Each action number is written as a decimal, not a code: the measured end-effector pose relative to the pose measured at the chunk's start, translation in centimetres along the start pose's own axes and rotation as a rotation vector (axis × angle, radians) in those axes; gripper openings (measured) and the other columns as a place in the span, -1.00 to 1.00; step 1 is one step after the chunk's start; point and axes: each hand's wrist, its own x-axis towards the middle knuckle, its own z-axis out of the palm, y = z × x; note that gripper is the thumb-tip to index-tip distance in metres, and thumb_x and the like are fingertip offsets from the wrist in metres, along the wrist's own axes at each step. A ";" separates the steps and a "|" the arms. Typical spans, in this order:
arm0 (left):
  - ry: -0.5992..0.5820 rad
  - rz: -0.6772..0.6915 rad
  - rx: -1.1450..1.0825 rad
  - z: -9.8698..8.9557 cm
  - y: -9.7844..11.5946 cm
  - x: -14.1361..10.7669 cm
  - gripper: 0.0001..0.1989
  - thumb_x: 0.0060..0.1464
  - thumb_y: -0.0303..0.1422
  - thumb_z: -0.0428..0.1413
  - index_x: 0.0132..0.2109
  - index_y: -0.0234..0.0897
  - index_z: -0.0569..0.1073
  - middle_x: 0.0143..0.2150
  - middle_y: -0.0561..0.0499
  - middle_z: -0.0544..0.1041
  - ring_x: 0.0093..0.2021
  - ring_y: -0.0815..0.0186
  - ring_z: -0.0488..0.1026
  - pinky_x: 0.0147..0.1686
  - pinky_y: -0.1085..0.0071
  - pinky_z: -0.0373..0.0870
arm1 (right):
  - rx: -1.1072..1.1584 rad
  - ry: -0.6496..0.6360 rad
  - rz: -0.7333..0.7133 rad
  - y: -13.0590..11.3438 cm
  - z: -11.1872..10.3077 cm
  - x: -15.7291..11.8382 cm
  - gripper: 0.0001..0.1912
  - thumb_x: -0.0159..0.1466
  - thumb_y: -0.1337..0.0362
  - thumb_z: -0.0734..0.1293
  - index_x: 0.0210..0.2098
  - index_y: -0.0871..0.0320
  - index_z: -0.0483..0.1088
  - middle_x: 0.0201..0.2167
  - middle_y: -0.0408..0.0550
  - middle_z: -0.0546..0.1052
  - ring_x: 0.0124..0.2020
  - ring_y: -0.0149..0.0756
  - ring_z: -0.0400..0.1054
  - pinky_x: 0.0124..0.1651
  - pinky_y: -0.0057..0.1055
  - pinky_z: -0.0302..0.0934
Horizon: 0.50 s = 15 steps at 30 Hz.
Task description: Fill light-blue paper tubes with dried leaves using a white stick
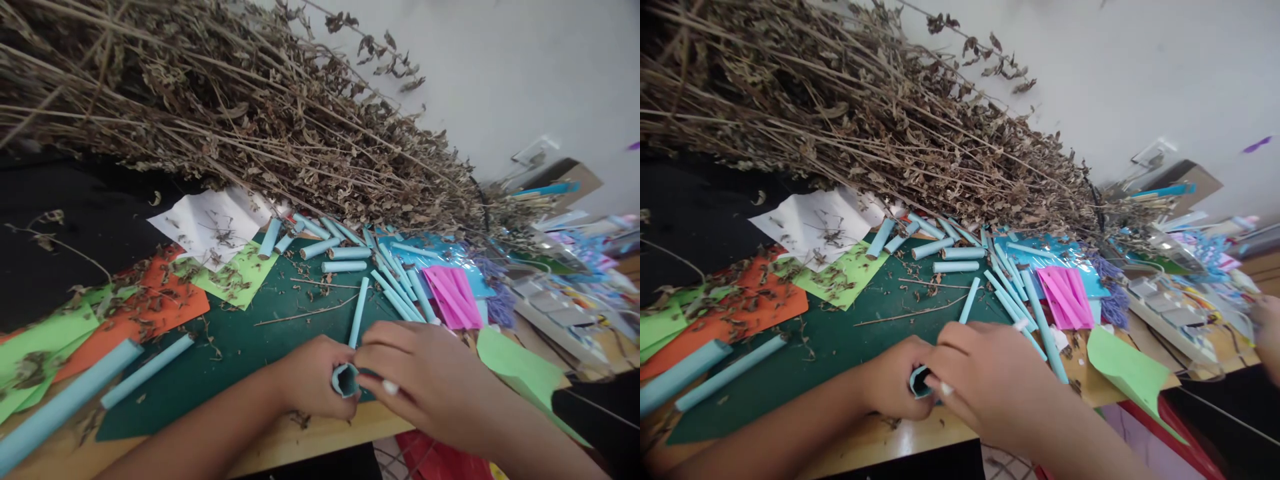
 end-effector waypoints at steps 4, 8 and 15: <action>-0.004 0.001 0.137 0.2 -0.2 0.2 -0.96 -0.34 -0.54 0.02 -0.58 -0.39 0.34 -0.59 0.10 0.36 -0.53 0.47 0.28 -0.50 0.60 0.24 | -0.148 -0.139 -0.171 0.1 0.8 2.3 -0.94 0.16 0.29 0.18 -0.38 0.10 0.26 -0.43 -0.18 0.35 -0.50 -0.35 0.17 -0.51 -0.40 -0.03; -0.103 0.000 0.363 0.2 0.0 0.4 -0.89 -0.31 -0.50 0.07 -0.49 -0.41 0.43 -0.42 -0.05 0.50 -0.39 0.32 0.37 -0.39 0.49 0.31 | -0.285 -0.185 -0.289 -0.5 0.5 2.8 -0.96 0.10 0.39 0.23 -0.45 0.15 0.24 -0.50 -0.16 0.32 -0.49 -0.31 0.14 -0.55 -0.39 -0.10; -0.109 -0.017 0.427 0.1 0.2 0.1 -0.87 -0.23 -0.39 0.09 -0.45 -0.36 0.45 -0.37 -0.05 0.52 -0.37 0.30 0.39 -0.36 0.48 0.30 | -0.339 -0.130 -0.417 -1.5 0.7 2.7 -0.89 0.14 0.39 0.19 -0.52 0.18 0.25 -0.55 -0.13 0.30 -0.50 -0.34 0.11 -0.54 -0.38 -0.15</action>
